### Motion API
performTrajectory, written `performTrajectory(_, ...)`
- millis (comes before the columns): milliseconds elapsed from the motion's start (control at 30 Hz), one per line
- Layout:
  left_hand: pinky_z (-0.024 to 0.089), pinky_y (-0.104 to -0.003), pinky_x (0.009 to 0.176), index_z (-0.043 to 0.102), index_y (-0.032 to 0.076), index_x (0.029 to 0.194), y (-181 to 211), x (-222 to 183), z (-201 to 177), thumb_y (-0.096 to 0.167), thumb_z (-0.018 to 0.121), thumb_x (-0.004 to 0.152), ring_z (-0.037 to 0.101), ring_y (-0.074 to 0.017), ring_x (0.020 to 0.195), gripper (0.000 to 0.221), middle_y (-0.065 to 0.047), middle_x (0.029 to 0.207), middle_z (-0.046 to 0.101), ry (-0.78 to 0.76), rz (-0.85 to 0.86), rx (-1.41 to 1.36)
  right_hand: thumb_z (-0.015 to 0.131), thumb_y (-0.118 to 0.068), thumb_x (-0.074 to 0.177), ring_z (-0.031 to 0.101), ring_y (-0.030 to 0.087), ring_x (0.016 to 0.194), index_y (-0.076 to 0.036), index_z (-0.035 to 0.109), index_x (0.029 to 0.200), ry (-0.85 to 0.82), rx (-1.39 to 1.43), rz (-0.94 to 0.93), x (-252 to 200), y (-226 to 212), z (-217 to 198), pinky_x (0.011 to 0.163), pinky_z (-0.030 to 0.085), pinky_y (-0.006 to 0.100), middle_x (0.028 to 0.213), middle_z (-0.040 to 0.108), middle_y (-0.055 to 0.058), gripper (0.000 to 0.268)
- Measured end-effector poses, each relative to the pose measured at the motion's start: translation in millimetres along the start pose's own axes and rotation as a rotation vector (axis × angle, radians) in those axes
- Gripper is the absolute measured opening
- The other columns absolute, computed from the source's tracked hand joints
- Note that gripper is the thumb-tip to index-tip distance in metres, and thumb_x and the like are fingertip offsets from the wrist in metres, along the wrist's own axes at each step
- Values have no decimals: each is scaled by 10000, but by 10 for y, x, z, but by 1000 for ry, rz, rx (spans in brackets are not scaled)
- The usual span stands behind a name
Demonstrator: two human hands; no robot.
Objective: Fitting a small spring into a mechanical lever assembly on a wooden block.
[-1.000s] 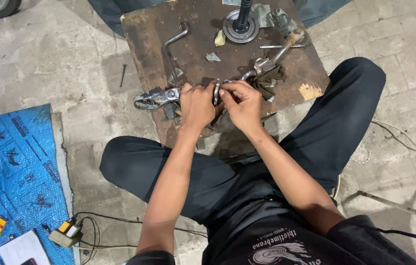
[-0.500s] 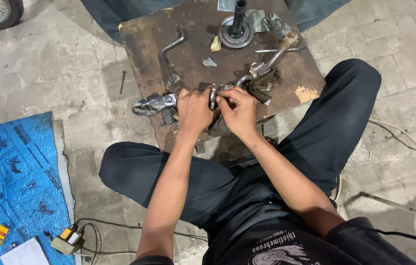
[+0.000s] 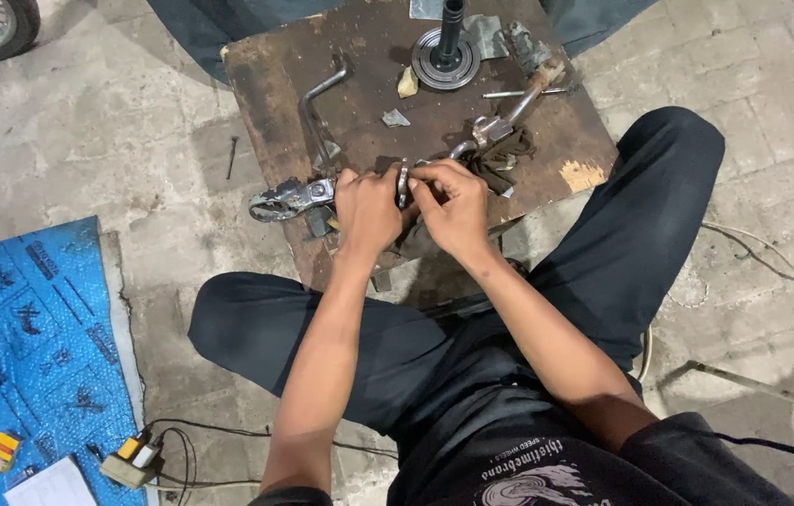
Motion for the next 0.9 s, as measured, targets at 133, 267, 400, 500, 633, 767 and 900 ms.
performTrajectory(133, 399, -362, 744, 774, 99, 1074, -83, -27, 145, 268, 803, 726, 708, -262, 640, 387, -83, 605, 694, 12, -12, 15, 732, 78, 882, 727, 245, 697, -34, 812, 1001, -36, -13, 12, -6, 121, -11, 561, 538, 339, 866, 768, 132, 183)
performTrajectory(267, 401, -381, 761, 758, 104, 1117, -134, -54, 221, 346, 795, 705, 717, -263, 672, 479, -76, 637, 706, -17, 6, -13, 754, 46, 894, 737, 239, 761, -49, 812, 1012, -21, -16, -3, 2, -37, -23, 576, 526, 320, 882, 765, 122, 162)
performTrajectory(400, 384, -357, 757, 777, 101, 1114, -165, -60, 284, 342, 849, 711, 685, -233, 620, 475, -55, 596, 684, -37, -14, 37, 735, 71, 880, 698, 190, 699, -31, 810, 1008, -27, -12, 18, -39, 218, -11, 568, 516, 318, 850, 760, 122, 181)
performTrajectory(500, 393, -360, 766, 761, 110, 1106, -107, -46, 207, 353, 816, 715, 712, -249, 657, 464, -63, 624, 704, -28, -20, 6, 764, 64, 870, 724, 225, 732, -29, 807, 993, -12, -23, -4, -22, -75, -15, 577, 532, 330, 847, 763, 132, 160)
performTrajectory(633, 395, -379, 781, 748, 113, 1145, -167, -73, 285, 345, 837, 671, 719, -254, 687, 535, -57, 646, 716, -85, -13, 19, 777, 28, 883, 723, 230, 751, -65, 822, 989, 7, -53, -16, -41, -1, -5, 597, 534, 322, 872, 775, 92, 149)
performTrajectory(767, 383, -363, 772, 765, 99, 1134, -95, -50, 173, 244, 822, 694, 707, -262, 657, 467, -79, 616, 698, -58, -15, 43, 763, 47, 859, 691, 246, 711, -47, 812, 979, 13, -89, -44, -59, 20, -9, 605, 522, 359, 880, 773, 113, 160)
performTrajectory(900, 400, -381, 801, 750, 120, 1170, -145, -68, 222, 281, 840, 661, 726, -258, 702, 541, -83, 649, 713, -96, -16, 26, 771, 28, 864, 715, 237, 697, -82, 820, 963, 13, -83, -47, -47, -52, -6, 607, 533, 331, 870, 780, 71, 156)
Point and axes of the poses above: each hand's wrist, its own x-axis towards the middle knuckle, its own z-axis out of the palm, y = z × x, the point moved 3 cm from there along x, towards the middle knuckle
